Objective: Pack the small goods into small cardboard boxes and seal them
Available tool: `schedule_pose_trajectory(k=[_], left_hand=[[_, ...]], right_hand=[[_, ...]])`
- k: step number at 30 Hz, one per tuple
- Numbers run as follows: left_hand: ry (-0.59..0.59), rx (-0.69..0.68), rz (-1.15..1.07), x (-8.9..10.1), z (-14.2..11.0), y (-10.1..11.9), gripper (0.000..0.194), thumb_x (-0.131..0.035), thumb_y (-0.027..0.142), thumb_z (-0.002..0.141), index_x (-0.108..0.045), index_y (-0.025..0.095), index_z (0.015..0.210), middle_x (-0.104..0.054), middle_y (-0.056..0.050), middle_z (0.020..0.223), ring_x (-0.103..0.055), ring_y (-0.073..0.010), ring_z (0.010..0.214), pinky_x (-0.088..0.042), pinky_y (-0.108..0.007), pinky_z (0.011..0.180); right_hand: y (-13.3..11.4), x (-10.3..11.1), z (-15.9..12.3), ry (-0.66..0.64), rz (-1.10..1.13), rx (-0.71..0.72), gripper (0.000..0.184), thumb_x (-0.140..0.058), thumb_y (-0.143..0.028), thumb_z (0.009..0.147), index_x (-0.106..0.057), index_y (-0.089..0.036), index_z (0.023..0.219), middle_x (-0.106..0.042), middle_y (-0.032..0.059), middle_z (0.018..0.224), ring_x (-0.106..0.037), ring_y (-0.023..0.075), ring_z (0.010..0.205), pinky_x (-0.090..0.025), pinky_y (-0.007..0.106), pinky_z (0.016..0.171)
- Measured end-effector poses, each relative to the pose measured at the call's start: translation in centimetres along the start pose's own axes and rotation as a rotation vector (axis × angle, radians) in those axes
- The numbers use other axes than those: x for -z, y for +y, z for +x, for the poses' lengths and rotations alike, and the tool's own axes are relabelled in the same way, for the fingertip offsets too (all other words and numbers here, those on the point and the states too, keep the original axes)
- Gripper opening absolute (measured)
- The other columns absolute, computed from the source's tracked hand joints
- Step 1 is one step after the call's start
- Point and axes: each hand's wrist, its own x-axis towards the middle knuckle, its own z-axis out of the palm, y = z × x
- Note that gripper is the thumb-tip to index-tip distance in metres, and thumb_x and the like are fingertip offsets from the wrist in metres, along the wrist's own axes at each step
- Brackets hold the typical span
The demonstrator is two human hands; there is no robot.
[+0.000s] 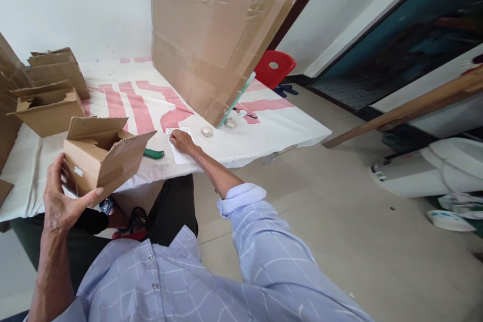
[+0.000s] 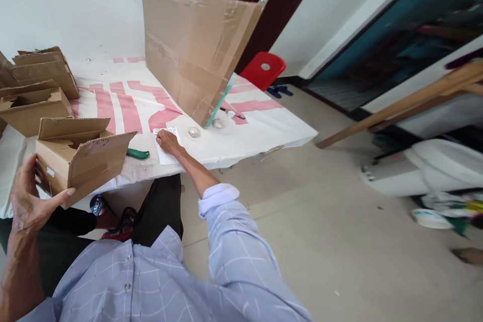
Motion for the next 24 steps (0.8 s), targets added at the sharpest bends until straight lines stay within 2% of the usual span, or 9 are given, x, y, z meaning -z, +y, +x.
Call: schedule_pose_trajectory(k=[6, 10, 13, 16, 18, 20, 21, 22, 24], left_hand=[[0.003, 0.015, -0.015, -0.2, 0.3, 0.6, 0.127, -0.091, 0.087, 0.066, -0.056, 0.016, 0.165, -0.069, -0.02, 0.147, -0.072, -0.0376, 0.12, -0.065, -0.051, 0.095], [-0.039, 0.044, -0.091, -0.6, -0.5, 1.7, 0.124, -0.096, 0.075, 0.067, -0.051, 0.017, 0.167, -0.066, -0.02, 0.153, -0.07, -0.0395, 0.133, -0.062, -0.053, 0.108], [-0.074, 0.051, -0.128, -0.8, -1.2, 2.4, 0.121, -0.1, 0.063, 0.066, -0.048, 0.021, 0.167, -0.061, -0.02, 0.161, -0.064, -0.042, 0.144, -0.057, -0.057, 0.118], [-0.097, 0.071, -0.129, -1.0, -1.6, 3.0, 0.123, -0.103, 0.053, 0.064, -0.045, 0.024, 0.169, -0.06, -0.02, 0.163, -0.061, -0.0439, 0.149, -0.053, -0.06, 0.122], [-0.107, 0.075, -0.129, -1.1, -1.6, 3.3, 0.124, -0.104, 0.052, 0.064, -0.044, 0.024, 0.169, -0.059, -0.021, 0.164, -0.061, -0.0444, 0.149, -0.052, -0.062, 0.123], [-0.117, 0.071, -0.122, -1.4, -1.5, 3.7, 0.124, -0.104, 0.053, 0.065, -0.043, 0.024, 0.169, -0.059, -0.021, 0.165, -0.061, -0.0451, 0.15, -0.05, -0.064, 0.124], [-0.122, 0.066, -0.115, -1.5, -1.4, 3.9, 0.125, -0.105, 0.054, 0.064, -0.043, 0.025, 0.169, -0.058, -0.021, 0.166, -0.06, -0.0456, 0.151, -0.05, -0.064, 0.124], [-0.124, 0.06, -0.106, -1.7, -1.3, 4.2, 0.126, -0.105, 0.056, 0.064, -0.042, 0.025, 0.169, -0.058, -0.022, 0.166, -0.059, -0.0462, 0.152, -0.049, -0.065, 0.124], [-0.124, 0.044, -0.094, -2.2, -1.0, 4.7, 0.128, -0.106, 0.056, 0.063, -0.041, 0.024, 0.169, -0.057, -0.023, 0.167, -0.057, -0.0474, 0.154, -0.049, -0.066, 0.124]], right_hand=[[-0.7, -0.2, -0.9, 0.038, -0.026, -0.048, 0.016, -0.055, -0.019, 0.105, -0.069, -0.022, 0.111, -0.078, 0.0147, 0.124, -0.064, 0.0296, 0.113, -0.045, 0.037, 0.094], [-2.4, -0.1, -2.5, 0.066, -0.05, -0.065, 0.017, -0.056, -0.017, 0.104, -0.071, -0.021, 0.097, -0.079, 0.0184, 0.117, -0.066, 0.0304, 0.111, -0.046, 0.037, 0.092], [-3.8, 0.3, -3.6, 0.117, -0.059, -0.051, 0.022, -0.054, -0.014, 0.102, -0.072, -0.021, 0.091, -0.079, 0.0172, 0.105, -0.067, 0.0295, 0.103, -0.046, 0.037, 0.086], [-5.0, 2.1, -3.7, 0.205, -0.054, -0.023, 0.028, -0.048, -0.015, 0.103, -0.075, -0.021, 0.099, -0.078, 0.0165, 0.107, -0.069, 0.0298, 0.1, -0.05, 0.038, 0.087], [-6.3, 4.3, -3.6, 0.316, -0.019, 0.014, 0.036, -0.041, -0.018, 0.106, -0.077, -0.02, 0.108, -0.077, 0.0164, 0.112, -0.069, 0.0299, 0.103, -0.054, 0.041, 0.09], [-8.5, 7.3, -4.1, 0.531, 0.086, 0.134, 0.04, -0.038, -0.024, 0.111, -0.078, -0.021, 0.113, -0.075, 0.0138, 0.111, -0.069, 0.029, 0.1, -0.057, 0.043, 0.09], [-10.0, 8.8, -4.8, 0.666, 0.156, 0.264, 0.037, -0.042, -0.028, 0.112, -0.078, -0.022, 0.115, -0.074, 0.0121, 0.11, -0.069, 0.0288, 0.1, -0.057, 0.044, 0.09], [-11.8, 10.2, -5.7, 0.747, 0.189, 0.405, 0.033, -0.047, -0.032, 0.114, -0.079, -0.024, 0.118, -0.074, 0.011, 0.111, -0.069, 0.0291, 0.104, -0.057, 0.046, 0.092], [-16.0, 12.2, -8.1, 0.769, 0.156, 0.648, 0.028, -0.053, -0.031, 0.114, -0.08, -0.027, 0.122, -0.073, 0.0097, 0.117, -0.067, 0.0297, 0.111, -0.055, 0.049, 0.098]])
